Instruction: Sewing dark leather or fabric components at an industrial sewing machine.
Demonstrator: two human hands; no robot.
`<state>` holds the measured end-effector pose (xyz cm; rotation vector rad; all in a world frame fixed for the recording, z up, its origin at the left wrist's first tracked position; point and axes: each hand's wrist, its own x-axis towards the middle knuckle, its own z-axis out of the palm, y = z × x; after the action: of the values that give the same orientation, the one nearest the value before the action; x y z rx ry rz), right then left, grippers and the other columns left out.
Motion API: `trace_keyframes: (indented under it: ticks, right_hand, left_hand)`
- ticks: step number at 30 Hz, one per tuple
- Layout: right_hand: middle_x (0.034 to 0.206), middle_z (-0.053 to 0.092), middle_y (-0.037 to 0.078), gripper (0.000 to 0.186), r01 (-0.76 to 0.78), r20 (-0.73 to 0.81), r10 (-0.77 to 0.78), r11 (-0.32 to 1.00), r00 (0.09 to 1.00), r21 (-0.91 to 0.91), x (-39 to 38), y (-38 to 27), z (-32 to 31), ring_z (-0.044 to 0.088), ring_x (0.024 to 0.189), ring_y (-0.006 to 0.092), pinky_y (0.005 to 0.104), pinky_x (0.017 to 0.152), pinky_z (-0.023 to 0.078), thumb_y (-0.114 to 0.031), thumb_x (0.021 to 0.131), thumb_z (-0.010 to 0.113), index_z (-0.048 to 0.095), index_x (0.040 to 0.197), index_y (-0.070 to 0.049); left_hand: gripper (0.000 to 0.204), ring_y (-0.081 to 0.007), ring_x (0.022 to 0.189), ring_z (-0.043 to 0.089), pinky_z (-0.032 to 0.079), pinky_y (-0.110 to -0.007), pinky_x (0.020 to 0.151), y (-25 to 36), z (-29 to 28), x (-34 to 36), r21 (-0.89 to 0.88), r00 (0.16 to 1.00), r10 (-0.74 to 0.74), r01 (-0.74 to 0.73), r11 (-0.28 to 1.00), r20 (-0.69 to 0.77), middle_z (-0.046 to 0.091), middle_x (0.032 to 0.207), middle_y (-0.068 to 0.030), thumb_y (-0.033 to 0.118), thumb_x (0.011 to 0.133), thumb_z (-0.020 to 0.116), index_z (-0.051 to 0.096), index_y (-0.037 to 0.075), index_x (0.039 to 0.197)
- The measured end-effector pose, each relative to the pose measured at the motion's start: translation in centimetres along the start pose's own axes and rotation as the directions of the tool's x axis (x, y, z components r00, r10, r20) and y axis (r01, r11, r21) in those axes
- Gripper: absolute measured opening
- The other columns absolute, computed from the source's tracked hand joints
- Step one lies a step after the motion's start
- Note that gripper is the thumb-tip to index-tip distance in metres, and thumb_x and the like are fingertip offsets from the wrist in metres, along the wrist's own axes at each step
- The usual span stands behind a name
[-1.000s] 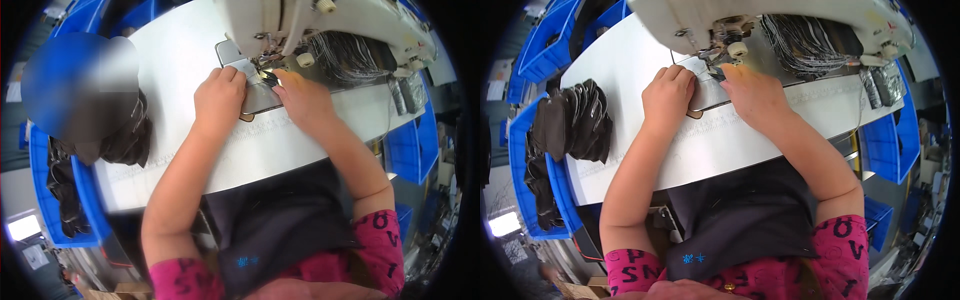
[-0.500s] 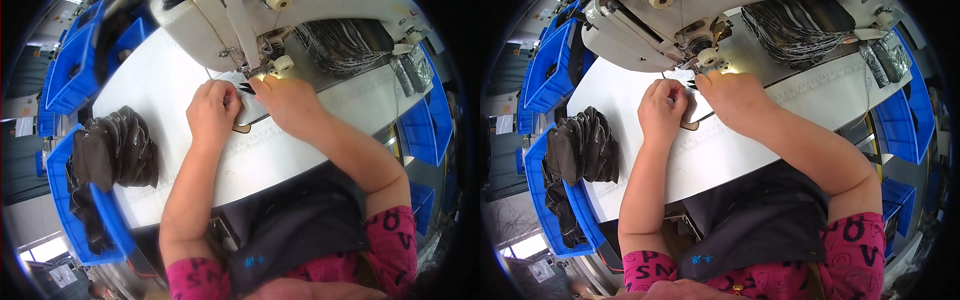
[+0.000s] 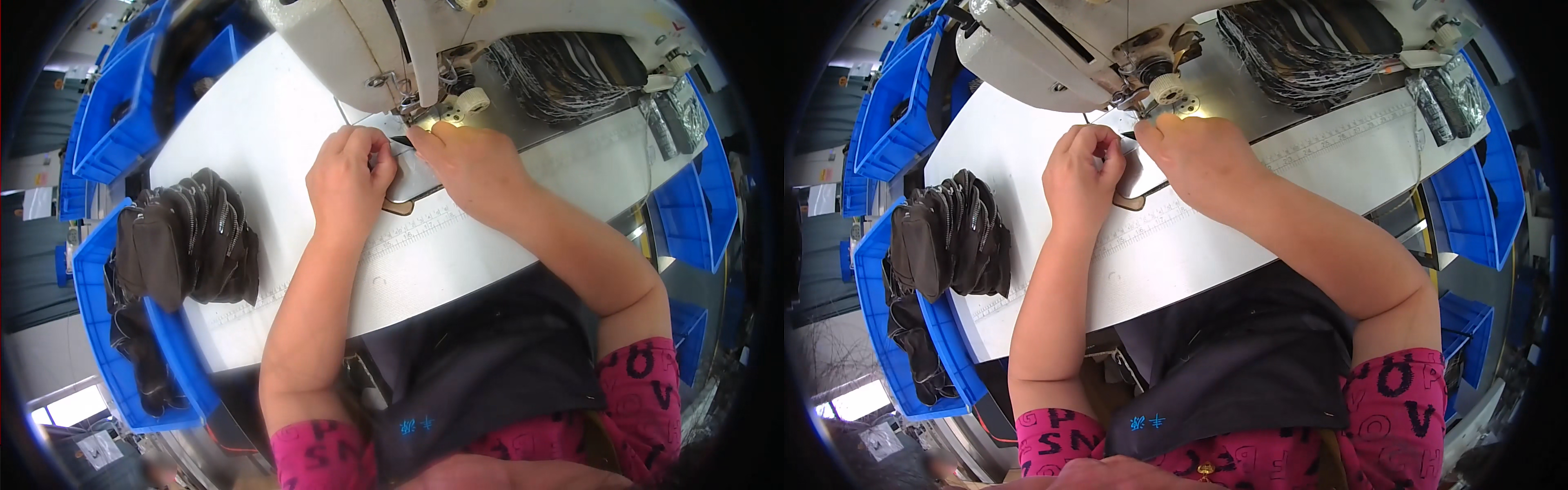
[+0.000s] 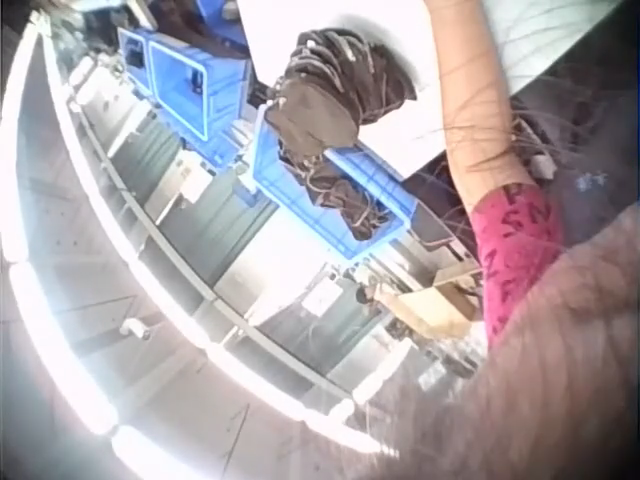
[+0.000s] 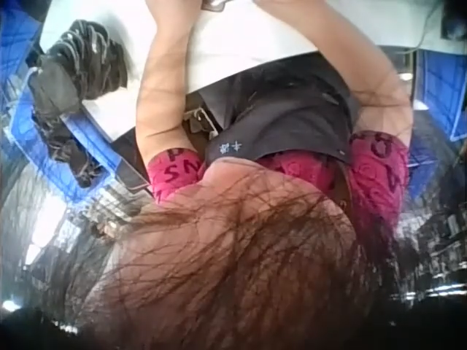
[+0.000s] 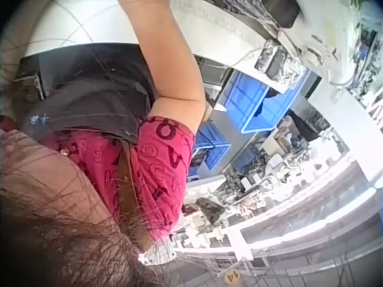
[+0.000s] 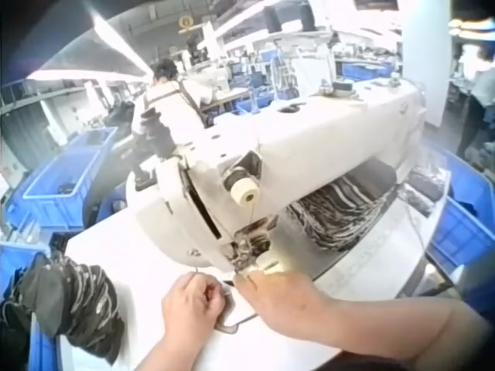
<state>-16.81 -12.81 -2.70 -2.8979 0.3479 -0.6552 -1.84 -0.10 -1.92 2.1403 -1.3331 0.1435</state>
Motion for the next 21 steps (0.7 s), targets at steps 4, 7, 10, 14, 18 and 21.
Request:
trace_keyframes:
  ticks: [4,7,10,14,18,21]
  right_hand:
    - [0.087,0.065,0.007,0.024,-0.005,-0.008,0.006,0.999,1.000,0.054,-0.1,0.1,-0.1,0.071,0.075,0.0244,0.0352,0.059,0.056,-0.003,0.085,0.066,0.061,0.108,-0.004]
    - [0.088,0.065,0.007,0.019,-0.034,0.009,0.033,0.998,0.999,0.047,-0.3,0.0,-0.2,0.071,0.074,0.0247,0.0359,0.059,0.056,-0.006,0.089,0.064,0.061,0.108,-0.005]
    - [0.088,0.065,0.007,0.014,-0.059,0.032,0.057,0.998,0.998,0.033,-0.3,-0.4,-0.6,0.070,0.073,0.0249,0.0362,0.058,0.056,-0.013,0.096,0.064,0.060,0.107,-0.006]
    - [0.086,0.065,0.006,0.020,-0.059,0.013,0.059,0.998,0.998,0.019,-0.7,-0.3,-0.6,0.070,0.071,0.0245,0.0361,0.056,0.055,-0.026,0.102,0.063,0.059,0.106,-0.007]
    - [0.095,0.067,0.007,0.036,-0.163,0.172,0.159,0.987,0.972,0.011,-0.8,-0.7,-1.3,0.069,0.085,0.0265,0.0393,0.068,0.055,-0.025,0.099,0.066,0.061,0.130,-0.008]
    - [0.096,0.067,0.007,0.037,-0.171,0.149,0.157,0.981,0.976,0.087,-1.3,-0.7,-1.7,0.068,0.085,0.0274,0.0408,0.070,0.054,-0.025,0.099,0.066,0.061,0.132,-0.010]
  left_hand:
    - [0.005,-0.0211,0.078,0.068,0.054,-0.035,0.070,-0.1,0.0,0.0,-0.004,1.000,-0.012,0.012,1.000,-0.004,0.068,0.089,-0.0033,0.011,0.088,0.073,0.069,0.008,0.091]
    - [0.006,-0.0204,0.077,0.067,0.053,-0.034,0.069,-0.3,-0.1,0.0,-0.023,0.999,-0.045,0.045,0.999,-0.003,0.069,0.090,-0.0031,0.012,0.088,0.073,0.070,0.008,0.091]
    - [0.006,-0.0230,0.079,0.069,0.055,-0.037,0.069,-0.3,-0.4,0.0,-0.055,0.995,-0.100,0.099,0.994,-0.024,0.068,0.087,-0.0047,0.011,0.085,0.074,0.069,0.010,0.089]
    - [0.005,-0.0225,0.080,0.069,0.055,-0.036,0.071,-0.7,-0.5,0.2,-0.053,0.990,-0.142,0.141,0.989,-0.014,0.069,0.089,-0.0051,0.013,0.087,0.073,0.070,0.010,0.090]
    - [0.006,-0.0232,0.081,0.069,0.055,-0.036,0.073,-0.8,-0.6,0.4,-0.068,0.981,-0.192,0.191,0.979,-0.006,0.070,0.089,-0.0058,0.015,0.090,0.072,0.072,0.009,0.092]
    - [0.008,-0.0236,0.081,0.069,0.054,-0.036,0.074,-1.0,-0.8,0.4,-0.091,0.977,-0.211,0.210,0.974,-0.009,0.070,0.090,-0.0063,0.017,0.092,0.071,0.073,0.009,0.093]
